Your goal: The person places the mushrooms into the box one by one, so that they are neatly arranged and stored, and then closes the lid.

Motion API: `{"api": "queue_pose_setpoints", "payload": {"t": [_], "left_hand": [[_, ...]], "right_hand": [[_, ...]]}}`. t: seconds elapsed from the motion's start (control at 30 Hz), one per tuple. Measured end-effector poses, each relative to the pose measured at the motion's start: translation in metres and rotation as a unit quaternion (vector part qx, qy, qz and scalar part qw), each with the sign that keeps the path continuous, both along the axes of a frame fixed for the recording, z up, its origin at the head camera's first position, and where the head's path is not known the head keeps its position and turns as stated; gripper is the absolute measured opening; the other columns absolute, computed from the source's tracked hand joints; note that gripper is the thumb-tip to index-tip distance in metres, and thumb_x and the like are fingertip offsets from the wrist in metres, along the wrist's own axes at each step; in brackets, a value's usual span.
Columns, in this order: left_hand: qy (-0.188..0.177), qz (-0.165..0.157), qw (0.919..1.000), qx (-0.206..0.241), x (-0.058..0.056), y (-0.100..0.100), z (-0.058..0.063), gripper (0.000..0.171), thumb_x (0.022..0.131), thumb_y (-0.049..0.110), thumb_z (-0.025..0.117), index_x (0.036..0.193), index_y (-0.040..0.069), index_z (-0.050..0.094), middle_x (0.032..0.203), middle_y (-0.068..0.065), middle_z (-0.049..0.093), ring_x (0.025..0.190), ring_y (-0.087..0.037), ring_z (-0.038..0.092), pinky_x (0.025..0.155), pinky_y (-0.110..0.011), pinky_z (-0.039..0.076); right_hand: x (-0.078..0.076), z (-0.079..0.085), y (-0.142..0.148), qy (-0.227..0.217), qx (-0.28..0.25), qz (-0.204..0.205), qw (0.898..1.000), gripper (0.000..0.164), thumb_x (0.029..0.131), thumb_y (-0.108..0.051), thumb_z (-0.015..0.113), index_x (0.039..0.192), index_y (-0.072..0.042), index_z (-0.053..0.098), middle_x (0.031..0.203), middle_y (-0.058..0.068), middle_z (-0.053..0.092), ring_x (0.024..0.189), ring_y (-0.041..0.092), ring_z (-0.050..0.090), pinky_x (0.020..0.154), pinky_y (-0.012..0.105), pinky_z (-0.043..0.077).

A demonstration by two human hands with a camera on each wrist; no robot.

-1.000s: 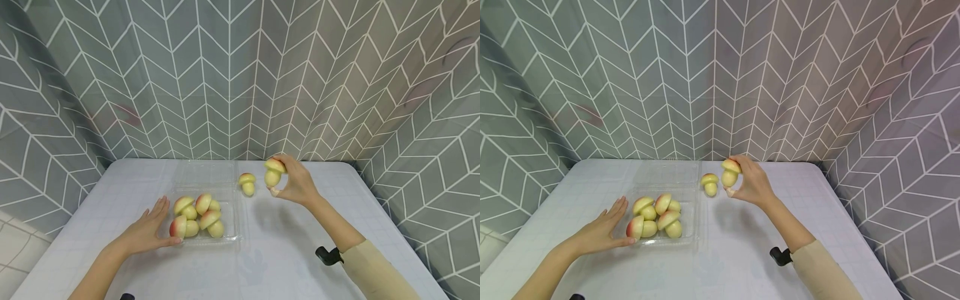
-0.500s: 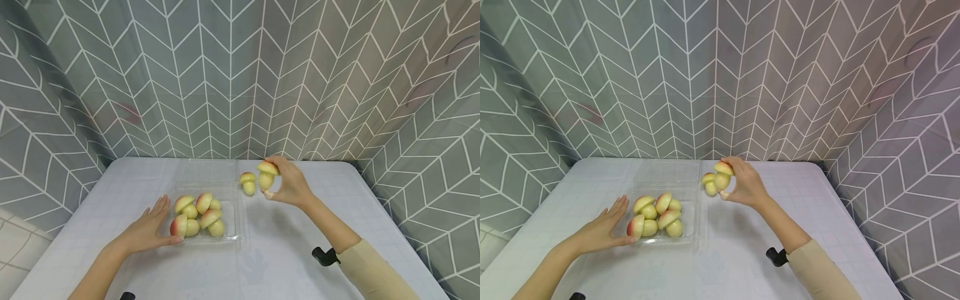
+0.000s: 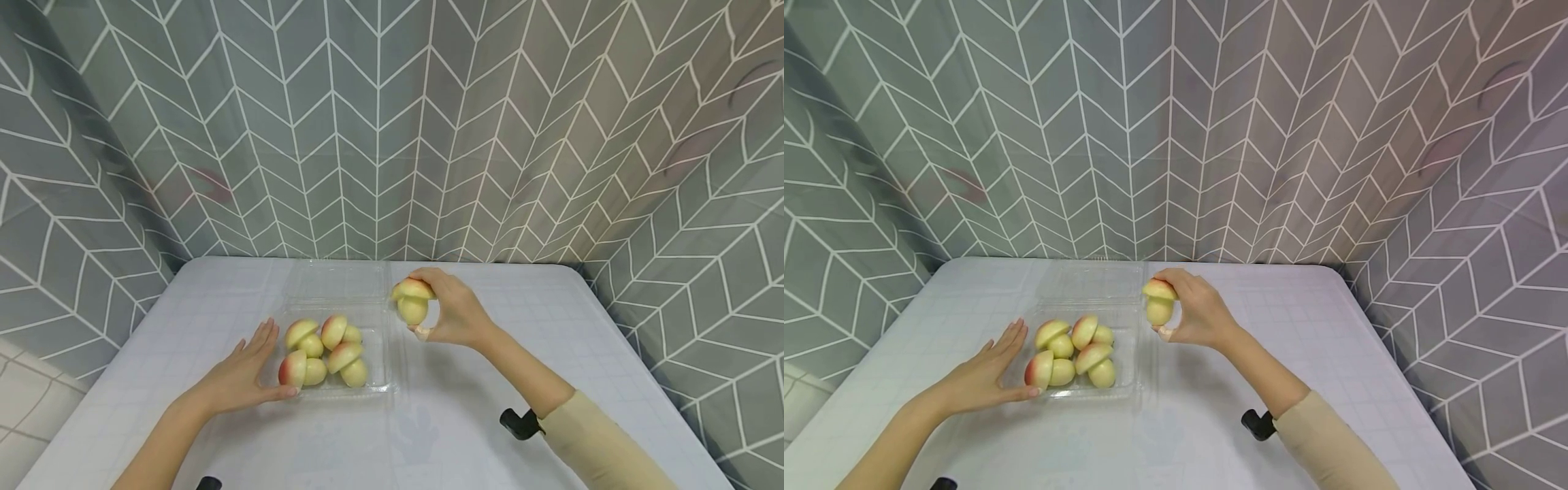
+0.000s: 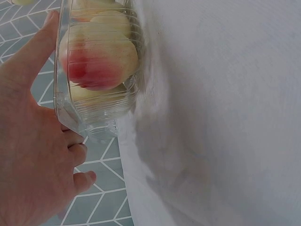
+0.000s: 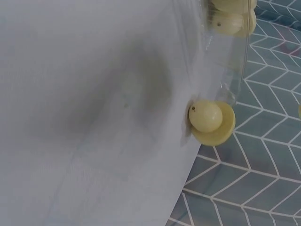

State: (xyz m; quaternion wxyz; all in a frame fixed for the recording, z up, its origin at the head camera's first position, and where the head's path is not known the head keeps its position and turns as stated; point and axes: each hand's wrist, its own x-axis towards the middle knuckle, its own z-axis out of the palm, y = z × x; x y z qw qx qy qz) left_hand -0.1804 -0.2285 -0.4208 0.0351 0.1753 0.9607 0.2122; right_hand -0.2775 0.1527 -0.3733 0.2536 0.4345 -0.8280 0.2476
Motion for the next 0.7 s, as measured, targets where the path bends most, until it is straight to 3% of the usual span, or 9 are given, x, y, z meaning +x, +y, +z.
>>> {"api": "queue_pose_setpoints", "payload": {"t": [0.43,0.7], "left_hand": [[0.006,-0.005,1.0,-0.004,0.0,0.0,0.001,0.119,0.074,0.065,0.069,0.146,-0.014,0.018,0.154,-0.032,0.011,0.142,-0.045,0.012,0.109,-0.066,0.015],[0.006,-0.005,1.0,-0.006,0.0,0.0,0.001,0.119,0.075,0.066,0.068,0.146,-0.015,0.018,0.154,-0.032,0.01,0.142,-0.045,0.012,0.109,-0.066,0.015]], "right_hand": [[0.01,-0.012,-0.026,-0.027,0.048,0.058,0.997,0.077,0.058,-0.031,0.083,0.126,-0.011,0.052,0.124,-0.001,0.056,0.107,0.014,0.055,0.086,0.033,0.05],[0.012,-0.018,-0.04,-0.052,0.097,0.07,0.991,0.078,0.058,-0.034,0.083,0.126,-0.013,0.052,0.121,-0.004,0.057,0.112,0.012,0.053,0.093,0.034,0.047]]}}
